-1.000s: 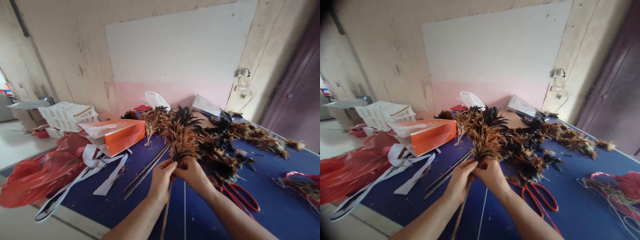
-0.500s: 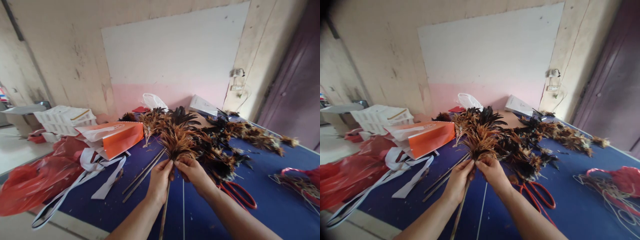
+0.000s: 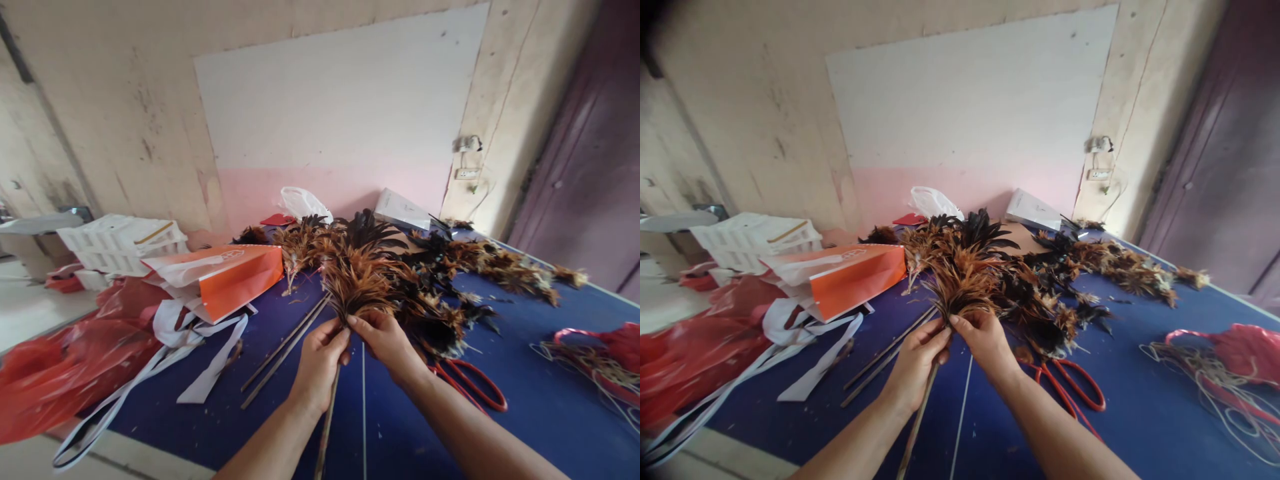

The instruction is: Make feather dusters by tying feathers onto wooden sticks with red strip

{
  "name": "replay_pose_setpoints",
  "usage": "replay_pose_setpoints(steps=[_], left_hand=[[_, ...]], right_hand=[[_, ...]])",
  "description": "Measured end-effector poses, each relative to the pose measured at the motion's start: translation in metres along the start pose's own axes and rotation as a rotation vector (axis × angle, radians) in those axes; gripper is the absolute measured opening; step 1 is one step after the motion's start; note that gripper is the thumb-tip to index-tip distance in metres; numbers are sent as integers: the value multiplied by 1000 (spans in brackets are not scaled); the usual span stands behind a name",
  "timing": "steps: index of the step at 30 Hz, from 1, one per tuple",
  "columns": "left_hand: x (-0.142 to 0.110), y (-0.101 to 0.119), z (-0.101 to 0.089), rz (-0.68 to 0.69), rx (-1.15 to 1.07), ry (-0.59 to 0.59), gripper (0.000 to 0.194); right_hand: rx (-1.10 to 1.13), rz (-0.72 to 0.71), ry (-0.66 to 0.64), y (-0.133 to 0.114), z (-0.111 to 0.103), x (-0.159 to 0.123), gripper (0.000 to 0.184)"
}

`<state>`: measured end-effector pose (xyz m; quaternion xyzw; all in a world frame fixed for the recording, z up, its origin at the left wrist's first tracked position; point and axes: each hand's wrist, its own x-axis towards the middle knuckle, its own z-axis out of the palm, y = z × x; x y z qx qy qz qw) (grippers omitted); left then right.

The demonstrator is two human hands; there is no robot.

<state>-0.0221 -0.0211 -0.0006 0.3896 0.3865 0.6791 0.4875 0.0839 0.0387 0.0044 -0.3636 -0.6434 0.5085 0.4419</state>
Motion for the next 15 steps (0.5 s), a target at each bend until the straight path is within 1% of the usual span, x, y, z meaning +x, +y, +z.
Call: replay_pose_setpoints(steps=[4,5,6,7,10,11,15], left_hand=[[1,2,-2,-17,-42,35,20],[2,2,-3,-24,-62,50,22],[3,3,-5,-30,-78,63,23],[4,4,-6,-33,-89,69,24],[8,7,-11,-22,-78,64,24],[9,8,-12,-14,-57,63,23],[13,8,-15,8,99,65,18]], right_hand=[[-88,-143,149,5,-3,1,30],[-101,-170,164,8,-3,1,30],[-106,-171,149,10,-3,1,32],[-101,-143,101,12,-3,1,33],[-114,5,-99,15,-2,-2,28],[-144,10,-131,13,-2,-3,27],[-332,-164,-160,-3,-4,-11,24]])
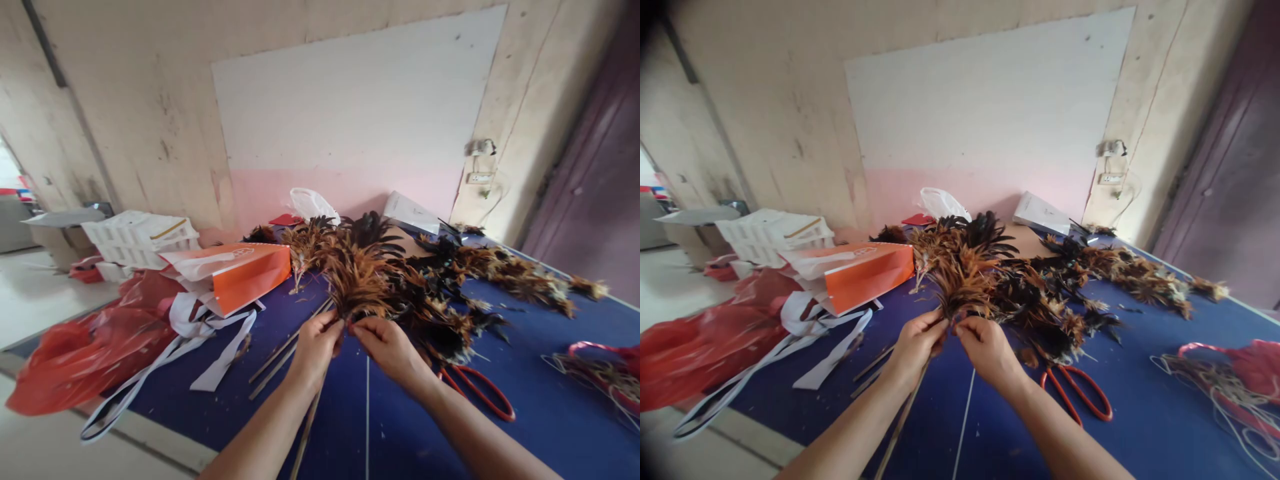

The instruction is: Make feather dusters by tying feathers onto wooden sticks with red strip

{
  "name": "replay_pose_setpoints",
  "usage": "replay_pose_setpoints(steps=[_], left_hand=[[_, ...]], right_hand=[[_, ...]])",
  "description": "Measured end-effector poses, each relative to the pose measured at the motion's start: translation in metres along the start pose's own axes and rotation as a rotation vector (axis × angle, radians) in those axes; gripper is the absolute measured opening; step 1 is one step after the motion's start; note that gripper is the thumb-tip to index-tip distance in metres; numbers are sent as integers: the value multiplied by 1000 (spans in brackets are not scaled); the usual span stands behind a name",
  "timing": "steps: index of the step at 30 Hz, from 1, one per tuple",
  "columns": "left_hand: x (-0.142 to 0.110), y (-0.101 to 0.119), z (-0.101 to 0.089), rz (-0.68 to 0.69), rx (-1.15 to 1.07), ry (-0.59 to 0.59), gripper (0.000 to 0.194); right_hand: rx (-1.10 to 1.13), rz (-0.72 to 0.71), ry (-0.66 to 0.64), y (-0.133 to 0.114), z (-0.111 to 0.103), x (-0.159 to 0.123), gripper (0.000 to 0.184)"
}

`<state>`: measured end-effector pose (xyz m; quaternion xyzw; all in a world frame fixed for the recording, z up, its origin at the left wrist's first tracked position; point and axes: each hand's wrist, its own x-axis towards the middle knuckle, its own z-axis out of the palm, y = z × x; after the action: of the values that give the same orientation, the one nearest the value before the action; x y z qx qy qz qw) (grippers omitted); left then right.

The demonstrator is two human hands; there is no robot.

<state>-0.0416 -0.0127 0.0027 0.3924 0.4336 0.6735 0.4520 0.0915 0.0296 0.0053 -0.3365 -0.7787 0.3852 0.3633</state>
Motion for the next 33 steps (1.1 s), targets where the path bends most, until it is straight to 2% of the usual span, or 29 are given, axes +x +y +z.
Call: replay_pose_setpoints(steps=[4,8,10,14,16,19,22,27,31,33], left_hand=[[0,3,1,135,207,21,17],[-8,12,4,423,454,-4,21],[-13,15,3,525,623,-41,25],[-24,14,-6,621,1093,-104,33],[-32,16,-12,686,1330,-194,34],[-47,26,-19,800,1581,-436,34],[-63,43,-25,934,1627,-622,37],[-92,74,-33,1039,1542,-747,46],[-113,92,-37,900,1305,-847,46],[-115,94,-40,752,1109,-784,38]], right_hand=[[-110,-97,-68,-19,-11,-5,23],[-148,-123,-55,-33,-20,-9,21],[-164,-154,-52,-41,-24,-13,20],[-331,-279,-96,-60,-38,-17,21],[-496,-376,-129,-68,-49,-14,19],[-722,-480,-178,-72,-66,-3,17],[-721,-447,-283,-67,-72,9,17],[-314,-211,-512,-49,-58,5,29],[-31,38,-640,-34,-39,-17,31],[128,119,-640,-29,-30,-29,32]])
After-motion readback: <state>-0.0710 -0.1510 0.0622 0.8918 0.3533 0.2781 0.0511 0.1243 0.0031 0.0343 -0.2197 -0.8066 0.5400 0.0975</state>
